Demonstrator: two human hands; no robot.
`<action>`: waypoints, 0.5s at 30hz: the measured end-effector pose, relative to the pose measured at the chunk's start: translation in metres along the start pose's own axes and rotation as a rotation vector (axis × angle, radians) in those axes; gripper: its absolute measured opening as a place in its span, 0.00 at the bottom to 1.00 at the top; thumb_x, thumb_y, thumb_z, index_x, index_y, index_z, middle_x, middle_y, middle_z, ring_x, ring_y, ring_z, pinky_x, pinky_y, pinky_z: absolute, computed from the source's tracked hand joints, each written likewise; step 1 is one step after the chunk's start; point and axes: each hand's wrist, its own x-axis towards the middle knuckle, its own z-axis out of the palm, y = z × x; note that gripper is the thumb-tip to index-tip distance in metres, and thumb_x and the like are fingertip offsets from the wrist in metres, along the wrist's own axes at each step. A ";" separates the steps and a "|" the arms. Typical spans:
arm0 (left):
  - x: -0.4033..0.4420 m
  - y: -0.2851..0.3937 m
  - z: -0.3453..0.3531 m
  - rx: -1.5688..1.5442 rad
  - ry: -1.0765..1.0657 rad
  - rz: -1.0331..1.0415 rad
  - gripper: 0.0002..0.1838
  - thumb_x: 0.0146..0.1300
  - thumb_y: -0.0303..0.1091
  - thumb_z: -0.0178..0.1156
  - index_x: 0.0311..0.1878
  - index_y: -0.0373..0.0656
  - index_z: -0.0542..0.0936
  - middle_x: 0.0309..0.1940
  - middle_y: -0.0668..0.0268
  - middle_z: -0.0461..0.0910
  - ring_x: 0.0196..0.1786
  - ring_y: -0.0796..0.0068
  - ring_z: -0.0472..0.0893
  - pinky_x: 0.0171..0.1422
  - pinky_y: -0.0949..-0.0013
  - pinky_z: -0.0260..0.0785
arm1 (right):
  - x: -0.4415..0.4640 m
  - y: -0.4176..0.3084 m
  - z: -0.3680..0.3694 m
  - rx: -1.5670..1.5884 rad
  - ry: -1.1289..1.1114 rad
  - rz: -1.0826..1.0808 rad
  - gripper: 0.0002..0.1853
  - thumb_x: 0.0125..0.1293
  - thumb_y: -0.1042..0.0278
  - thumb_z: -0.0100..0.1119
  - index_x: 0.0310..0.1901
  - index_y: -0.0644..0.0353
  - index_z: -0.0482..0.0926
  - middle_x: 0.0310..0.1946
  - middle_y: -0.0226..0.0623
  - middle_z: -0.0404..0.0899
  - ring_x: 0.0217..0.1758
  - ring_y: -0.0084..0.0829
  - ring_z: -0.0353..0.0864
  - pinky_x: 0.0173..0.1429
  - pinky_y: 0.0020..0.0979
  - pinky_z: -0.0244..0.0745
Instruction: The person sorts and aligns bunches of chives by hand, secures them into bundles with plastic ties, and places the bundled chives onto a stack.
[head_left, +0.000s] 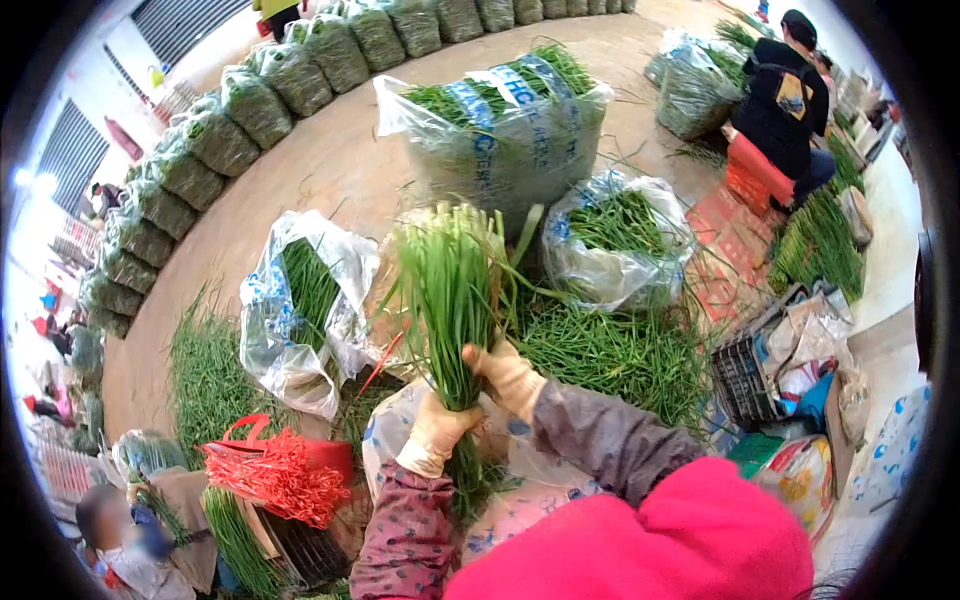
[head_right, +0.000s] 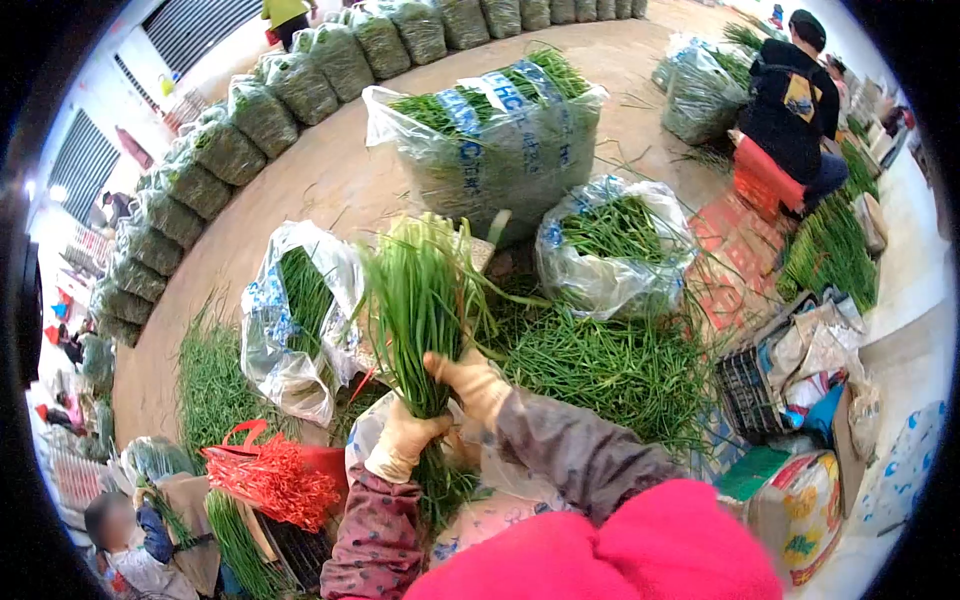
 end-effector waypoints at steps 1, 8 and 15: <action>-0.007 0.006 0.003 0.021 -0.004 0.034 0.22 0.48 0.22 0.68 0.49 0.37 0.76 0.37 0.67 0.80 0.37 0.75 0.79 0.41 0.71 0.73 | 0.007 -0.006 0.001 0.038 0.064 -0.008 0.45 0.53 0.50 0.74 0.65 0.64 0.60 0.53 0.39 0.75 0.48 0.31 0.78 0.53 0.33 0.76; -0.034 -0.004 0.008 0.100 -0.181 -0.043 0.19 0.49 0.26 0.70 0.45 0.35 0.77 0.30 0.68 0.80 0.29 0.77 0.77 0.35 0.74 0.71 | 0.036 -0.064 -0.013 0.212 0.486 -0.454 0.40 0.64 0.59 0.65 0.72 0.46 0.51 0.47 0.33 0.74 0.42 0.30 0.77 0.46 0.34 0.76; -0.052 0.018 0.006 -0.275 -0.271 -0.284 0.20 0.49 0.23 0.67 0.48 0.35 0.77 0.29 0.66 0.78 0.25 0.77 0.76 0.29 0.73 0.69 | 0.036 -0.080 -0.088 -0.365 0.835 -0.483 0.11 0.73 0.60 0.50 0.43 0.55 0.80 0.28 0.24 0.75 0.27 0.19 0.69 0.32 0.23 0.66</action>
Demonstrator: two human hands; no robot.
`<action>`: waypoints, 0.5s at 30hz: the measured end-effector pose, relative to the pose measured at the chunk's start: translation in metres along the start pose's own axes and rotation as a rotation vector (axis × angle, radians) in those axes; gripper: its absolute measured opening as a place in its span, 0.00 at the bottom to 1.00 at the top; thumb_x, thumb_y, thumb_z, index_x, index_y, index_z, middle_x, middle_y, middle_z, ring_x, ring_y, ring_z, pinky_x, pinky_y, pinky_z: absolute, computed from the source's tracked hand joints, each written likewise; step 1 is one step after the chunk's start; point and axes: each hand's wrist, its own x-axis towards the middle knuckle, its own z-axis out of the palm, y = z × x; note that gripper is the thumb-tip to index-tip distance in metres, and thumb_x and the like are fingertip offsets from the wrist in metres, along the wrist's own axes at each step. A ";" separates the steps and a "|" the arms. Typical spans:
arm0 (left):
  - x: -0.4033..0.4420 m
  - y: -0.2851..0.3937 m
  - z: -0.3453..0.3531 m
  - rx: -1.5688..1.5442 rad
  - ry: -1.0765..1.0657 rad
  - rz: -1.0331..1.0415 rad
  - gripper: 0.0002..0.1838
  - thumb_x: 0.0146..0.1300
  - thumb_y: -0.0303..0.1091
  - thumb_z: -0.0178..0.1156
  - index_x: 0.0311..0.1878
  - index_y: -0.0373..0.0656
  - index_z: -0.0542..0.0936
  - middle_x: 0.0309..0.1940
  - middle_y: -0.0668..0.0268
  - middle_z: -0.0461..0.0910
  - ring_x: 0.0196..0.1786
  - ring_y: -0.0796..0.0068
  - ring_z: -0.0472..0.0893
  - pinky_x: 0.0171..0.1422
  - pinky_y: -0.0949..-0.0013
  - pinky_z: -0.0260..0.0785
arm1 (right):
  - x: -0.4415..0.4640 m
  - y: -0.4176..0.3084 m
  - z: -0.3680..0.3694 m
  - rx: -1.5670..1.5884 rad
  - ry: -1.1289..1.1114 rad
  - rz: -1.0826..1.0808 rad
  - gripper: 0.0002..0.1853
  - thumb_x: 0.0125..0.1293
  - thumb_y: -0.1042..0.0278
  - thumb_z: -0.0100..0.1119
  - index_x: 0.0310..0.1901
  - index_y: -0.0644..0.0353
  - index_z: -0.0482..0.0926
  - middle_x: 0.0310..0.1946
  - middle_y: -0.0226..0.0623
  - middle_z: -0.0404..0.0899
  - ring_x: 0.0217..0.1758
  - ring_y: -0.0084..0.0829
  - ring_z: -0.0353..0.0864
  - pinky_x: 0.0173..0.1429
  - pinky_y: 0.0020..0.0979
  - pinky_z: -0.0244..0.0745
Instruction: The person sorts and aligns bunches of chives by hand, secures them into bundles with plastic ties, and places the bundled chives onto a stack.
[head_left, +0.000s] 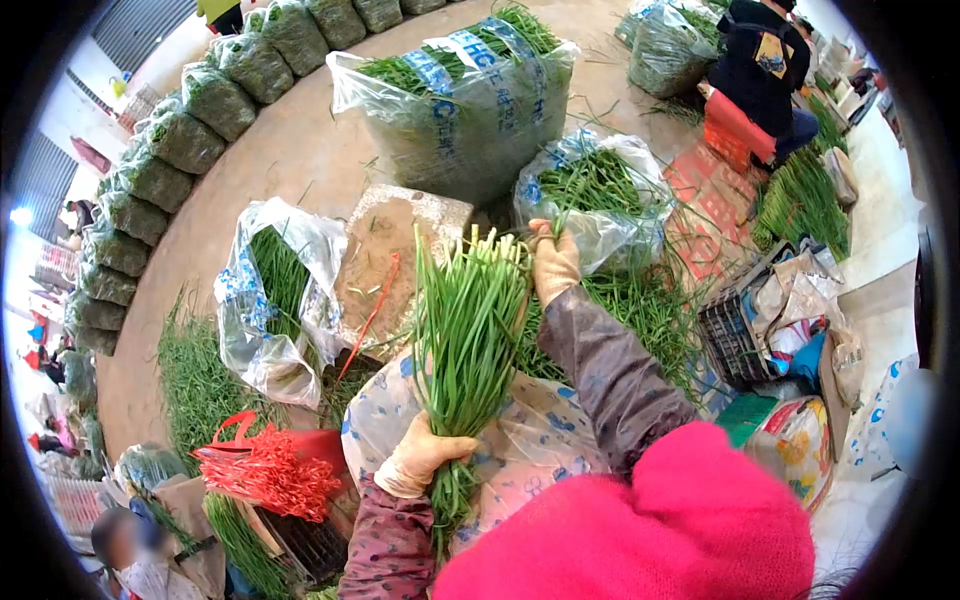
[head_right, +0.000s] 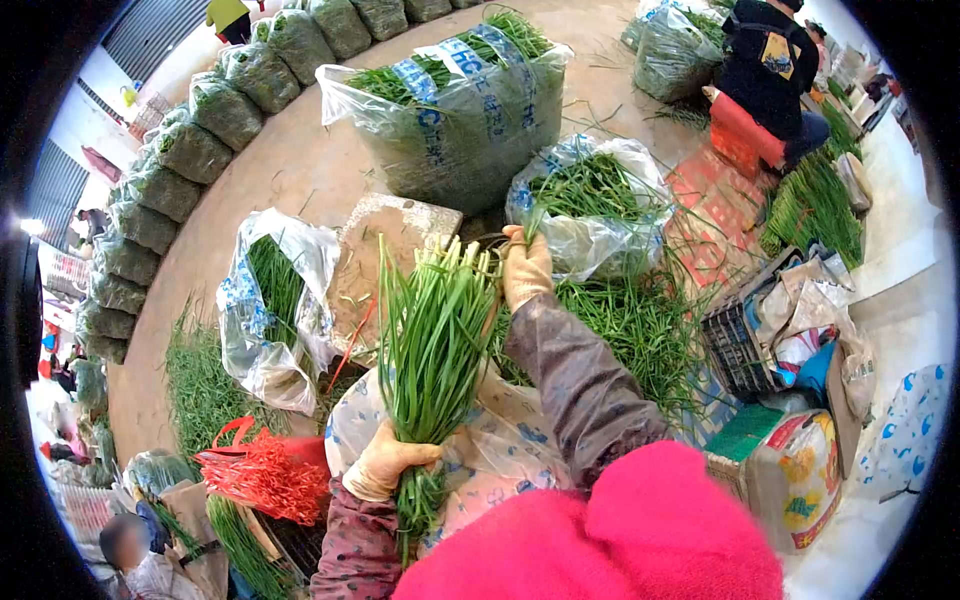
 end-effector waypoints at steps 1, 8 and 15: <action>-0.004 0.001 -0.002 0.004 -0.017 -0.066 0.20 0.49 0.22 0.67 0.48 0.34 0.77 0.28 0.66 0.78 0.24 0.76 0.76 0.28 0.74 0.69 | 0.007 0.003 -0.013 -0.139 0.029 -0.026 0.11 0.74 0.60 0.49 0.43 0.55 0.78 0.26 0.24 0.74 0.26 0.20 0.69 0.30 0.23 0.66; -0.027 -0.005 -0.021 -0.041 -0.059 -0.205 0.20 0.49 0.21 0.67 0.47 0.34 0.78 0.29 0.66 0.79 0.26 0.76 0.75 0.31 0.73 0.69 | 0.067 0.014 -0.111 0.286 0.172 0.215 0.09 0.69 0.67 0.51 0.44 0.56 0.81 0.32 0.30 0.79 0.31 0.25 0.75 0.35 0.27 0.71; -0.012 -0.012 -0.017 0.215 0.141 -0.027 0.26 0.49 0.20 0.66 0.54 0.33 0.75 0.38 0.65 0.82 0.36 0.74 0.80 0.42 0.72 0.72 | -0.069 -0.046 -0.059 -0.816 -0.897 -0.005 0.34 0.58 0.55 0.64 0.65 0.59 0.66 0.45 0.40 0.81 0.48 0.40 0.80 0.50 0.36 0.75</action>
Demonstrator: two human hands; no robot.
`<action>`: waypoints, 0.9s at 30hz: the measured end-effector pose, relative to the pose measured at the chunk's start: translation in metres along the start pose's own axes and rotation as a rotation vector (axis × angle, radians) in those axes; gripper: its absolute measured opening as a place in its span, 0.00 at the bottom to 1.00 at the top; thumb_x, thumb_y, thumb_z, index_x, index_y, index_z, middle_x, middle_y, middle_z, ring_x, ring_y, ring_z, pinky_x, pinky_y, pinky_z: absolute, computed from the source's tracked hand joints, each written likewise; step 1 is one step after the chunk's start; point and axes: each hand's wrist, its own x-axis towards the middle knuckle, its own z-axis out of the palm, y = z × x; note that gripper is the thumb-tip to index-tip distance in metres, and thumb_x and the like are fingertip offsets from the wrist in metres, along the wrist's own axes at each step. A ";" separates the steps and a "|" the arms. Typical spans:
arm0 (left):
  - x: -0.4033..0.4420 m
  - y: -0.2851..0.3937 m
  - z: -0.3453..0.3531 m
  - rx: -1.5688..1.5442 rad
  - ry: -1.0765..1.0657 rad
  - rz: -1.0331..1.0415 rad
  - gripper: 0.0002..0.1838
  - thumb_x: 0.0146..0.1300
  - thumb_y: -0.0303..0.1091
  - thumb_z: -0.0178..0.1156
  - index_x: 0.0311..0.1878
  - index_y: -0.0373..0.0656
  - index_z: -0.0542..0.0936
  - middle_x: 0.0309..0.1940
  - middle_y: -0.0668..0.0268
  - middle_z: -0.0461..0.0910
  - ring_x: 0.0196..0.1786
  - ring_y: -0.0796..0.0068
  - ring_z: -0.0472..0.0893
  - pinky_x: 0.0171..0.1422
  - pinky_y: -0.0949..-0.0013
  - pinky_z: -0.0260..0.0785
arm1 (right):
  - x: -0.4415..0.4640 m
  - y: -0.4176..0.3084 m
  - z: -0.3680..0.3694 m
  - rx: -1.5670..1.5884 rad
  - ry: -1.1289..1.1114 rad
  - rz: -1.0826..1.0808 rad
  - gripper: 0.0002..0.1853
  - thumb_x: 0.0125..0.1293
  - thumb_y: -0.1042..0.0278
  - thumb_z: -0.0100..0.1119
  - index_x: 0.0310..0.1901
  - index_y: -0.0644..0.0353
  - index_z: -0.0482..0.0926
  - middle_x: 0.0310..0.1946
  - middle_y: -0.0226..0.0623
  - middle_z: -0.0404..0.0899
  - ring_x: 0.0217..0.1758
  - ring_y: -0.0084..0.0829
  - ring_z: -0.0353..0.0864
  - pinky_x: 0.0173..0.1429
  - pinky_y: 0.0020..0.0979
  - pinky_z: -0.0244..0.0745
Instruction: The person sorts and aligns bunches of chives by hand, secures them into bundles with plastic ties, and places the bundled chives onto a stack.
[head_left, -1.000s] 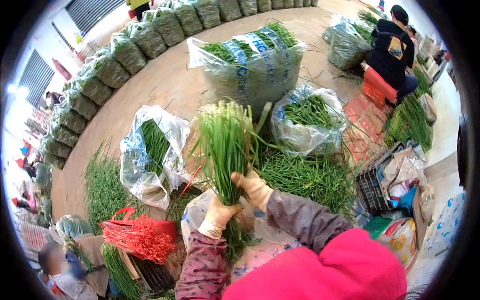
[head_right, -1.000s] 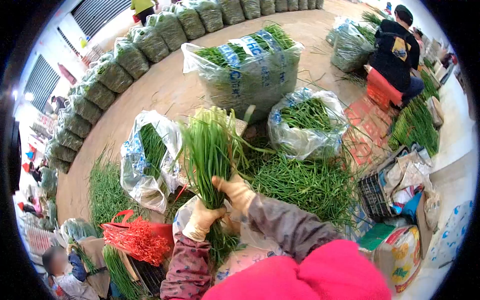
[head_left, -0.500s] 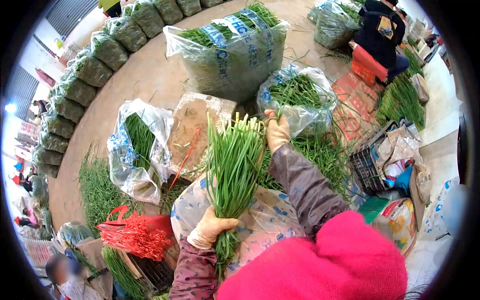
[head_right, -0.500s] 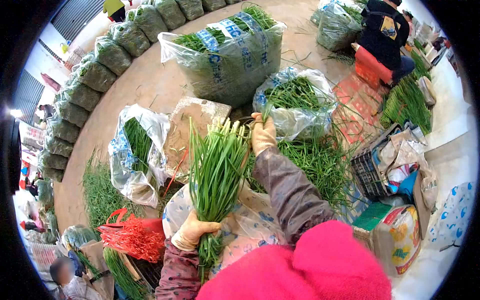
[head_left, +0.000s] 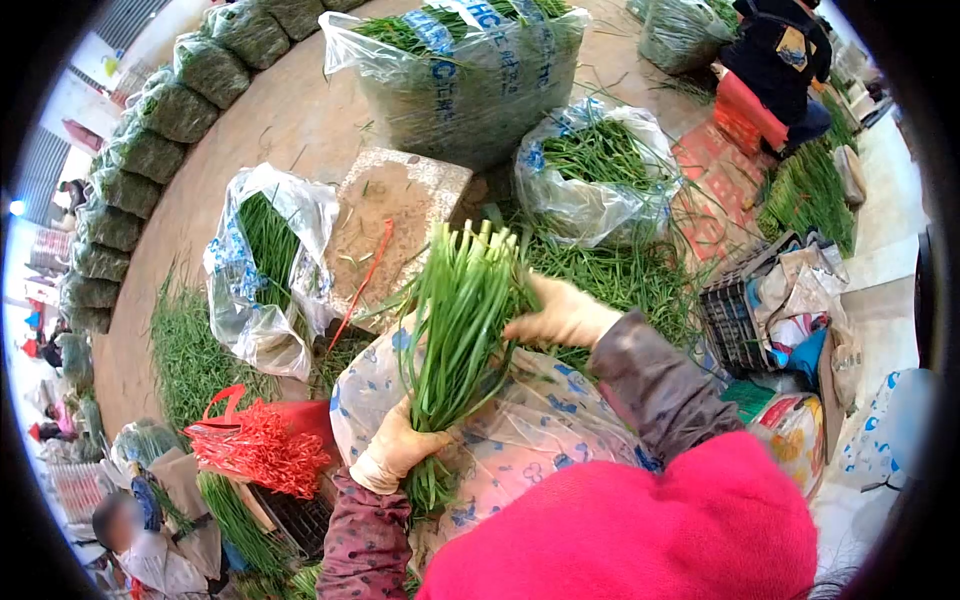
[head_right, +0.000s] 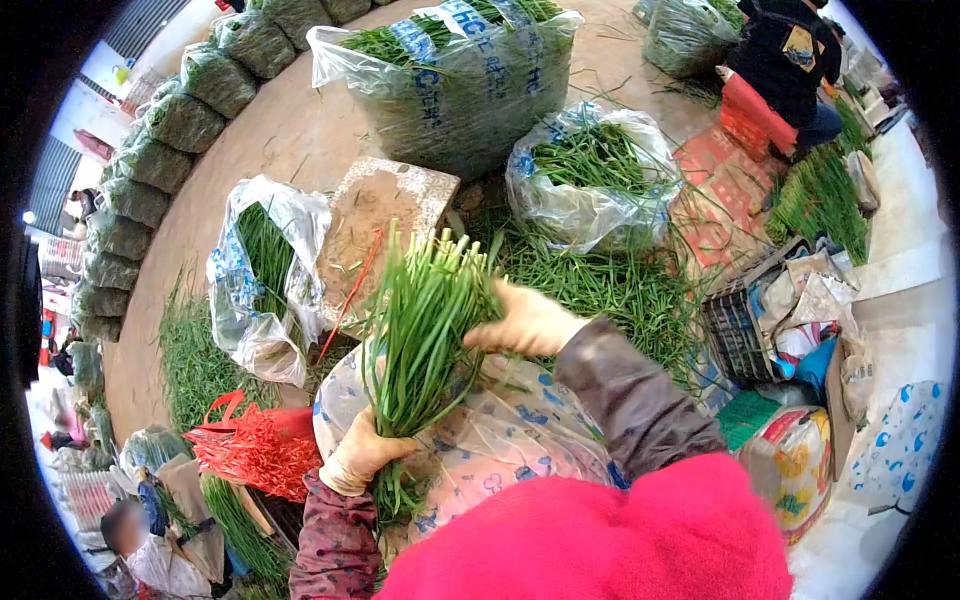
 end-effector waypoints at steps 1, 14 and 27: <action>0.001 0.002 0.000 0.003 -0.001 0.000 0.26 0.49 0.20 0.66 0.54 0.33 0.75 0.38 0.65 0.82 0.36 0.74 0.80 0.42 0.72 0.72 | 0.001 0.000 0.012 -0.010 0.010 -0.031 0.34 0.56 0.52 0.65 0.62 0.60 0.68 0.45 0.43 0.81 0.47 0.42 0.80 0.51 0.38 0.75; -0.016 0.013 0.002 1.200 0.099 0.152 0.48 0.49 0.24 0.57 0.73 0.73 0.55 0.37 0.53 0.80 0.36 0.49 0.81 0.41 0.53 0.73 | 0.036 0.133 -0.077 0.168 0.559 0.391 0.12 0.63 0.65 0.51 0.41 0.58 0.83 0.32 0.41 0.82 0.35 0.34 0.81 0.42 0.34 0.74; -0.004 0.034 0.023 1.647 0.027 0.246 0.43 0.56 0.22 0.52 0.73 0.71 0.54 0.32 0.58 0.76 0.29 0.58 0.82 0.30 0.59 0.73 | 0.014 -0.016 -0.022 -0.545 -0.356 0.186 0.46 0.57 0.34 0.57 0.68 0.60 0.59 0.52 0.59 0.76 0.57 0.53 0.76 0.61 0.43 0.70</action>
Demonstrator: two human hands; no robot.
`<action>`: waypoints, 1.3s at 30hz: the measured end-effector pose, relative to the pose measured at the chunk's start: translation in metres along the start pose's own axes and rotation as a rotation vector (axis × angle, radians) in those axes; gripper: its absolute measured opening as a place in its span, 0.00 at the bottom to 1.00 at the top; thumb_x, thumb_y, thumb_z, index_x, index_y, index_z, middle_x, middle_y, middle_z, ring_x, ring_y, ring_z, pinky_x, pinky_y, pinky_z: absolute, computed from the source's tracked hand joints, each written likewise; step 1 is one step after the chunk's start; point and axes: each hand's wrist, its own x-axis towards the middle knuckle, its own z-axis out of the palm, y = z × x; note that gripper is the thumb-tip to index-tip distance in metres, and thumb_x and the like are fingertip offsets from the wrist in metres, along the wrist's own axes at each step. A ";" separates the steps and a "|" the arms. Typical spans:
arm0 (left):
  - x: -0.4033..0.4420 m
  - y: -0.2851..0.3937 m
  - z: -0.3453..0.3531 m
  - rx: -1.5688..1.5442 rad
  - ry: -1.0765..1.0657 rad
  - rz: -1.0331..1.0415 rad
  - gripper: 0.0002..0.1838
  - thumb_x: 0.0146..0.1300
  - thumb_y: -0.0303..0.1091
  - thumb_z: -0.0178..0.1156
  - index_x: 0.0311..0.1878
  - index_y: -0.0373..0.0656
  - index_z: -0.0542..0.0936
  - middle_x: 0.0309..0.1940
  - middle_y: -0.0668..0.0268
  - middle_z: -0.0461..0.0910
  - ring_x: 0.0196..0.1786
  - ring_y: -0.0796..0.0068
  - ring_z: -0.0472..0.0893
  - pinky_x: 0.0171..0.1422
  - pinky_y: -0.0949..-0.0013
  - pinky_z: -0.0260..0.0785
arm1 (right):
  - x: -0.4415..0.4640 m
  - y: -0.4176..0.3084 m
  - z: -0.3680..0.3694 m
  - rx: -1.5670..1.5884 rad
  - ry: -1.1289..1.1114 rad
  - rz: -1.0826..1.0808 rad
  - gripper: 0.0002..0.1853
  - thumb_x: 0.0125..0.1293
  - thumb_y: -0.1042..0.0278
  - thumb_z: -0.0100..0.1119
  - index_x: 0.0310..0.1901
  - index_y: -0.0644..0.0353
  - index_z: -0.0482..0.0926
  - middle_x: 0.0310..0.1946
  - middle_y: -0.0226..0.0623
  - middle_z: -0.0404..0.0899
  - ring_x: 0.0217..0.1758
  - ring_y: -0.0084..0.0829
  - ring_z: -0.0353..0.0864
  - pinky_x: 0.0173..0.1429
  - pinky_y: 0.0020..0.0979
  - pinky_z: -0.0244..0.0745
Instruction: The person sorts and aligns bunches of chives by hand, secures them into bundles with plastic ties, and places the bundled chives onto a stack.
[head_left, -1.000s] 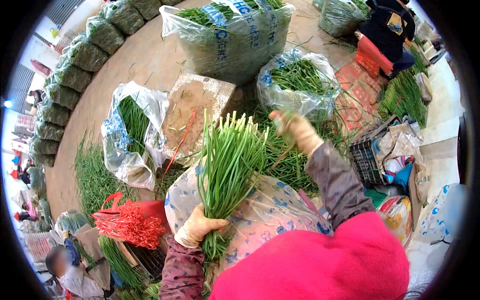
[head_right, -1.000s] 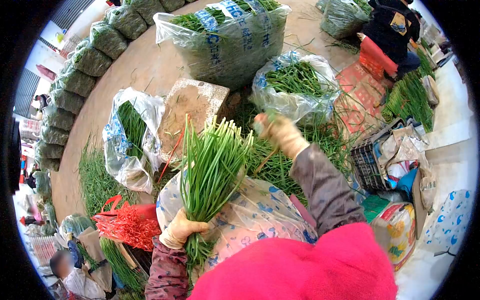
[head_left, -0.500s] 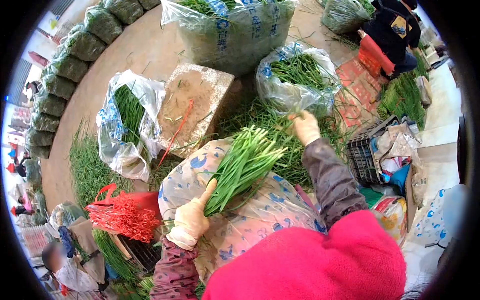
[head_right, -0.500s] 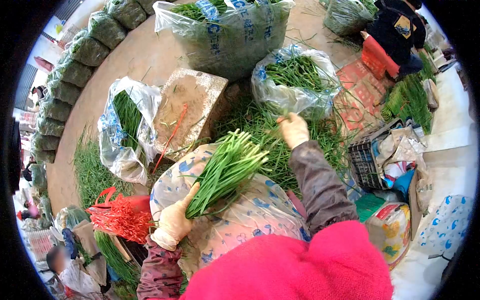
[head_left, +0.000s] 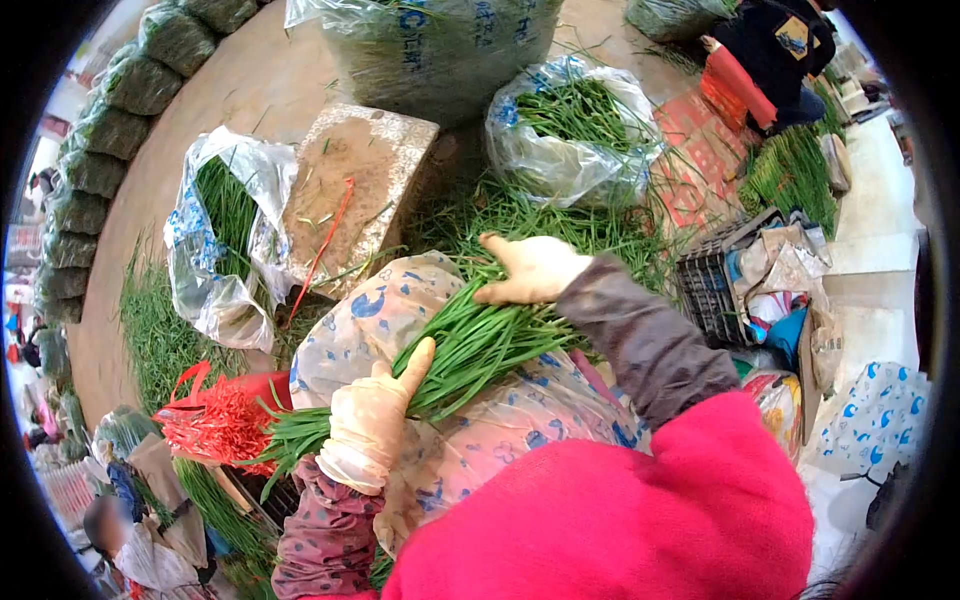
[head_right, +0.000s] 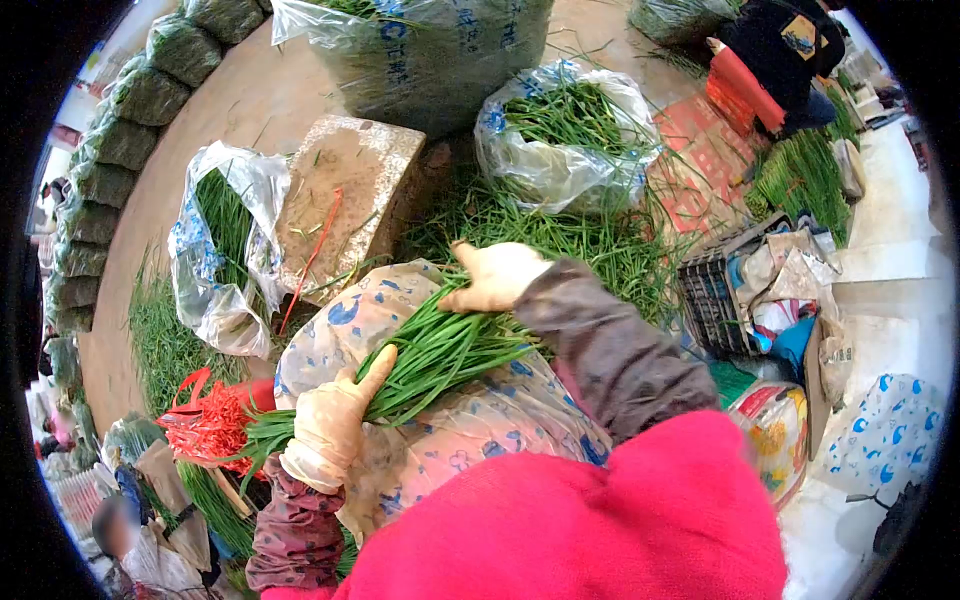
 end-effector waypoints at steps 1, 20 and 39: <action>0.000 0.000 0.001 0.045 0.024 -0.002 0.43 0.56 0.22 0.52 0.73 0.72 0.55 0.32 0.59 0.76 0.28 0.60 0.82 0.29 0.60 0.73 | 0.006 -0.012 0.009 -0.054 0.026 0.045 0.36 0.61 0.47 0.57 0.66 0.60 0.63 0.48 0.55 0.79 0.53 0.50 0.79 0.55 0.45 0.74; -0.046 -0.007 0.046 -0.160 0.239 -0.192 0.49 0.43 0.17 0.55 0.71 0.68 0.61 0.44 0.54 0.75 0.27 0.55 0.78 0.31 0.56 0.73 | -0.018 0.133 0.004 0.769 0.757 0.132 0.19 0.61 0.75 0.58 0.55 0.63 0.75 0.46 0.34 0.81 0.43 0.27 0.79 0.43 0.25 0.74; -0.048 -0.010 0.055 -0.060 0.308 -0.126 0.46 0.49 0.18 0.53 0.72 0.69 0.59 0.45 0.54 0.75 0.26 0.57 0.77 0.29 0.59 0.72 | -0.018 0.083 0.033 1.409 0.644 0.082 0.09 0.70 0.68 0.53 0.47 0.61 0.78 0.30 0.33 0.80 0.15 0.17 0.65 0.17 0.22 0.59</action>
